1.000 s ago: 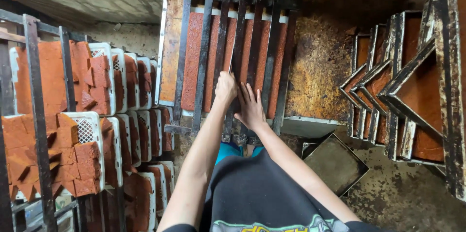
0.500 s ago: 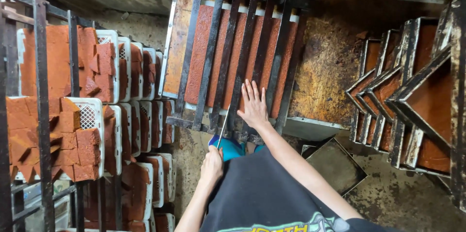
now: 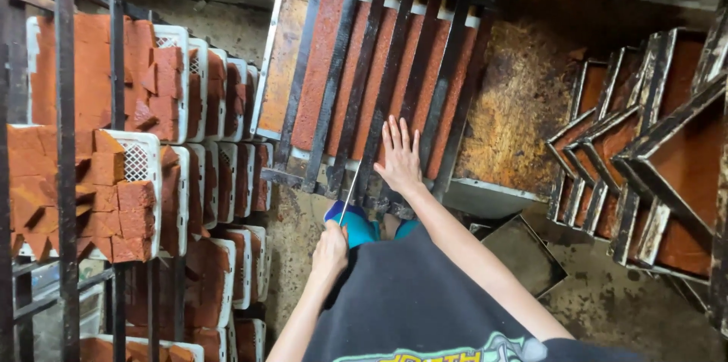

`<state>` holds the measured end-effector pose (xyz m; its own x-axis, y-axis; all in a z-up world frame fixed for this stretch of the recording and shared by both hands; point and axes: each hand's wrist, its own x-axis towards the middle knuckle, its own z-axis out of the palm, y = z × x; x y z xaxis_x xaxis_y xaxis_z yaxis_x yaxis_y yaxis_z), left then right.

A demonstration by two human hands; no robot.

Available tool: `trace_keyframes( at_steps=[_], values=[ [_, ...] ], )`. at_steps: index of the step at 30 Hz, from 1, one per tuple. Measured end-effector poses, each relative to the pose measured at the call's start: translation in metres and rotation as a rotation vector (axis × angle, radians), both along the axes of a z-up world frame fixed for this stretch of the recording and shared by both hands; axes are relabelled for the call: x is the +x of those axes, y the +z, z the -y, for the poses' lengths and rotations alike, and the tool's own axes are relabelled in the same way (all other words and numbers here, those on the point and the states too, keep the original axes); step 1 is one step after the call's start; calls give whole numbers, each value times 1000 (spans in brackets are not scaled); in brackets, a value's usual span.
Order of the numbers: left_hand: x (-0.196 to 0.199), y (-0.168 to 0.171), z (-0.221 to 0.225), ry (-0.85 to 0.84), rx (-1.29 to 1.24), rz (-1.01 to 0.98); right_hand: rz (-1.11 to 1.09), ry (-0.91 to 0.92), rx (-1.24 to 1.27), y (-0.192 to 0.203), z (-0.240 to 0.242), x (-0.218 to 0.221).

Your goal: Cutting large rectangular sheets of bread into smaller pieces using a metal grid guide and a knife in a bakery production area.

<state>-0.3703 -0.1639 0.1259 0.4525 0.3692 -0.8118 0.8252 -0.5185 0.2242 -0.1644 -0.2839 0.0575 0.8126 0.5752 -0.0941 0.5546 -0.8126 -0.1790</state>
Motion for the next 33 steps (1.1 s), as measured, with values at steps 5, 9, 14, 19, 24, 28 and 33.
trace_keyframes(
  at_steps=[5,9,14,19,24,28,33],
  values=[
    [31,-17,-6,-109,37,116,-55,-11,46,6,-4,0],
    [-5,-14,-16,-188,62,142,-98,26,91,3,0,10],
    [42,49,-4,33,38,108,-315,51,258,14,34,24],
    [162,-50,-2,-498,209,840,-283,48,-6,13,53,13],
    [337,-122,11,-471,213,887,-210,10,-6,9,51,11],
    [454,-173,5,-181,128,446,-175,12,31,6,51,12],
    [459,-144,7,-852,404,543,-149,13,65,3,51,13]
  ],
)
